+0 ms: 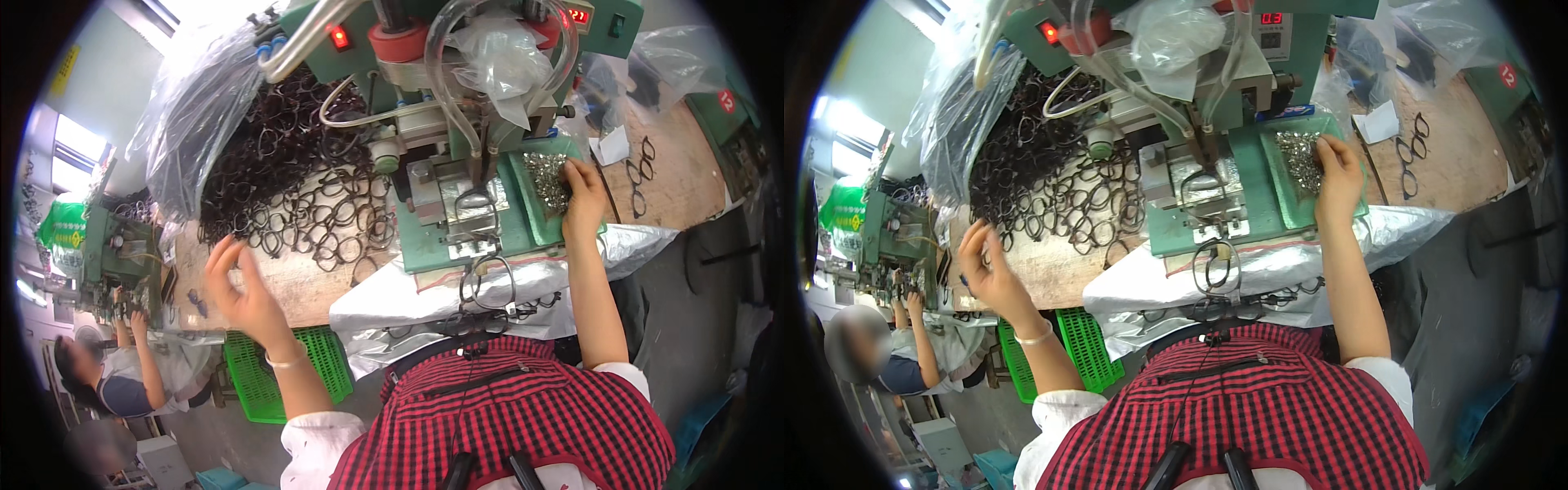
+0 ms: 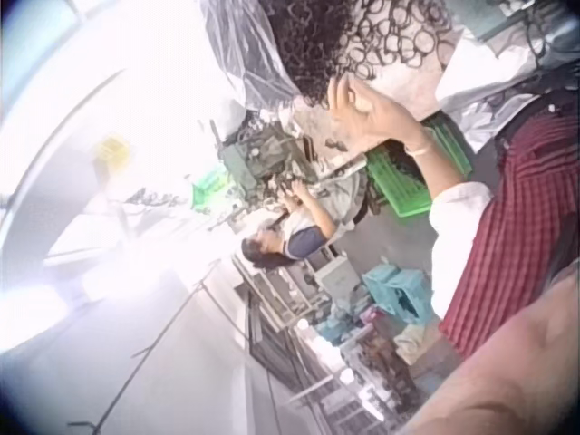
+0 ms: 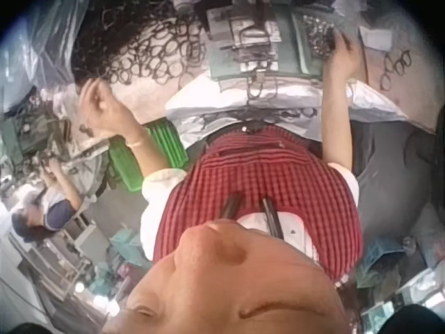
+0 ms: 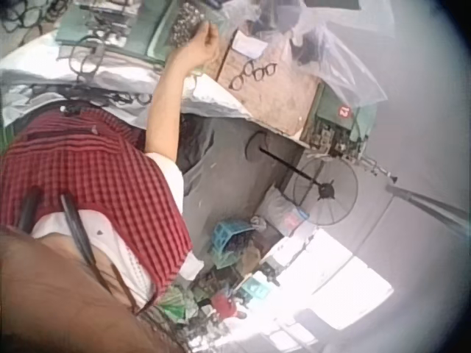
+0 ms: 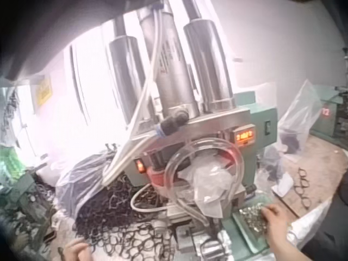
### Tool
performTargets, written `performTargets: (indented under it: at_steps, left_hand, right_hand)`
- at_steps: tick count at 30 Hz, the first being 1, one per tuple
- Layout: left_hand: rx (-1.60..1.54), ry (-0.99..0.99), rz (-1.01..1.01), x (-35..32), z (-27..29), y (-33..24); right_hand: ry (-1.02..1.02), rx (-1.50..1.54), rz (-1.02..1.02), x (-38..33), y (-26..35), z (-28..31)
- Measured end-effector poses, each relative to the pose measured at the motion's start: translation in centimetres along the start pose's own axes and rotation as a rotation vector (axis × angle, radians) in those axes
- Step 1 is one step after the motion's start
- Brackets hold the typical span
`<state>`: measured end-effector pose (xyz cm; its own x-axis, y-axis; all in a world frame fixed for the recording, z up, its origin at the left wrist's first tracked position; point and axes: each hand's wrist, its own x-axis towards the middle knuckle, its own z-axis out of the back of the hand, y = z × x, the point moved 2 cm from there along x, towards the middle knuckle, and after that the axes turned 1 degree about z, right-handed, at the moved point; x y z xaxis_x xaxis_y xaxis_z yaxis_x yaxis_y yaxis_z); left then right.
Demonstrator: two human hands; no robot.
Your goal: The person assembles eyeglasses by inserting small metal components into eyeglass frames using a green press machine. They repeatedly pick up frames, place them under the press, and add metal parts before pressing them together.
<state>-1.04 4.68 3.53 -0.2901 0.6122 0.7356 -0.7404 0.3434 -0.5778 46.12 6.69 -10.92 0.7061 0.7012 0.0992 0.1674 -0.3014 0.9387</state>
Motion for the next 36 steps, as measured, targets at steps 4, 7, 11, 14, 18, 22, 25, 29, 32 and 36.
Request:
performTargets:
  at_steps: [4, 7, 11, 14, 18, 22, 25, 29, 32, 36]
  left_hand:
    - [0.087, 0.415, -0.247, 0.2, -4.1, -0.1]
    - [0.320, 0.755, -0.091, -4.8, -7.2, 0.8]
    - [0.509, 0.732, 0.052, -11.7, -11.0, 4.5]
    - [0.395, 0.659, 0.092, -11.4, -10.8, 5.7]
    - [0.127, 0.476, 0.271, -7.1, -7.4, 8.2]
    - [-0.256, 0.370, 0.714, -4.5, -6.9, 16.4]
    - [-0.361, 0.564, 0.863, -5.6, -11.0, 18.0]
    - [-0.765, 0.369, 0.873, -5.6, -12.5, 12.0]
    - [-0.989, 0.196, 0.827, -7.2, -11.4, 8.2]
    - [-1.113, 0.265, 0.630, -6.1, -10.9, 2.0]
  right_hand:
    - [0.107, -0.161, 0.061, -0.7, 1.0, -4.0]
    - [0.158, -0.352, 0.163, -2.1, 2.8, -4.1]
    - [0.120, -0.692, 0.430, -3.9, 4.3, -0.7]
    - [0.055, -0.875, 0.511, -5.5, 5.1, 3.8]
    - [0.042, -0.810, 0.401, -6.8, 6.6, 6.7]
    - [0.332, -0.600, 0.384, -7.7, 10.1, 0.0]
    - [0.545, -0.469, 0.550, -6.3, 11.1, -6.5]
    - [0.478, -0.317, 0.389, -5.5, 7.6, -10.8]
    - [0.441, -0.187, 0.300, -7.0, 6.4, -10.8]
    - [0.403, -0.114, 0.194, -7.7, 7.3, -10.4]
